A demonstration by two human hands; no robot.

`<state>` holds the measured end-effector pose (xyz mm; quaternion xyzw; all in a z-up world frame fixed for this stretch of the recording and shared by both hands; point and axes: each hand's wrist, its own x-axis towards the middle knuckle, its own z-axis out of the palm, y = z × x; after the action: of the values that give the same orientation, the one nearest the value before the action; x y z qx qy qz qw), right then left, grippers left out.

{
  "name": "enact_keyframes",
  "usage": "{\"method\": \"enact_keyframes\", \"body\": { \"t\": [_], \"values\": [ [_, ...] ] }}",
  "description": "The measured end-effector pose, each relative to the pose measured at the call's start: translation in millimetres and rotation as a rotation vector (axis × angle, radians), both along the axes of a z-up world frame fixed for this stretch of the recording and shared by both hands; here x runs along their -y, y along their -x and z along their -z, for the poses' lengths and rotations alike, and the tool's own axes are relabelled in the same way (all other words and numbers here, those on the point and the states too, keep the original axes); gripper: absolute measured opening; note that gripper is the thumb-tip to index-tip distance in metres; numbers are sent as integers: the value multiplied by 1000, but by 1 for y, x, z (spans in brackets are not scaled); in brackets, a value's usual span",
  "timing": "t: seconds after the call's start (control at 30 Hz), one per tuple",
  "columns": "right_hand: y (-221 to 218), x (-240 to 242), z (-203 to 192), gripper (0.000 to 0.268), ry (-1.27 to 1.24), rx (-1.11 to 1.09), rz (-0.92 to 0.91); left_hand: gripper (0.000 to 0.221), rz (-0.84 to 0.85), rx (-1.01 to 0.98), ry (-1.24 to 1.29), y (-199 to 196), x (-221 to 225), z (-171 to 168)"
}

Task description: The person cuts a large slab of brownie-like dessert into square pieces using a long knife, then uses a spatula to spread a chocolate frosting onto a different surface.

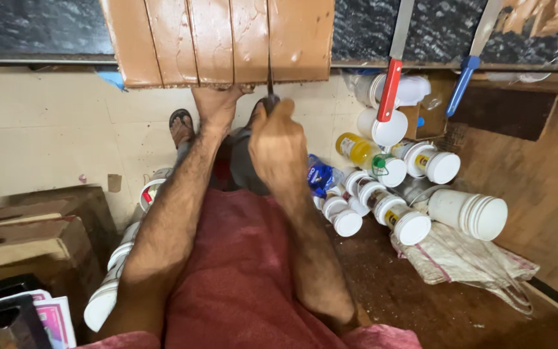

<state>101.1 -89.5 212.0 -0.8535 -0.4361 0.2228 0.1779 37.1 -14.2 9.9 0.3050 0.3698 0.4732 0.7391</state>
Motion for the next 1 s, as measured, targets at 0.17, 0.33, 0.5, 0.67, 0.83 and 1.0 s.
{"method": "enact_keyframes", "body": {
  "t": [0.17, 0.33, 0.5, 0.67, 0.83, 1.0],
  "values": [
    [21, 40, -10, 30, 129, -37, 100, 24, 51, 16, 24, 1, 1, -1],
    [15, 21, 17, 35, 103, -66, 90, 37, -2, 55, 10, 0, 0, -10],
    [34, 53, 20, 35, 245, -88, 215, 31, 40, -37, 10, 2, 0, -2],
    [31, 35, 67, 37, 148, -29, 245, 22, 31, -46, 4, 1, -3, -4],
    [65, 186, 30, 34, 500, -25, 309, 29, 41, -25, -3, 0, 1, -4],
    [44, 283, -41, 33, 557, -150, 310, 27, 96, -183, 99, 5, 3, -3]
  ]
}}
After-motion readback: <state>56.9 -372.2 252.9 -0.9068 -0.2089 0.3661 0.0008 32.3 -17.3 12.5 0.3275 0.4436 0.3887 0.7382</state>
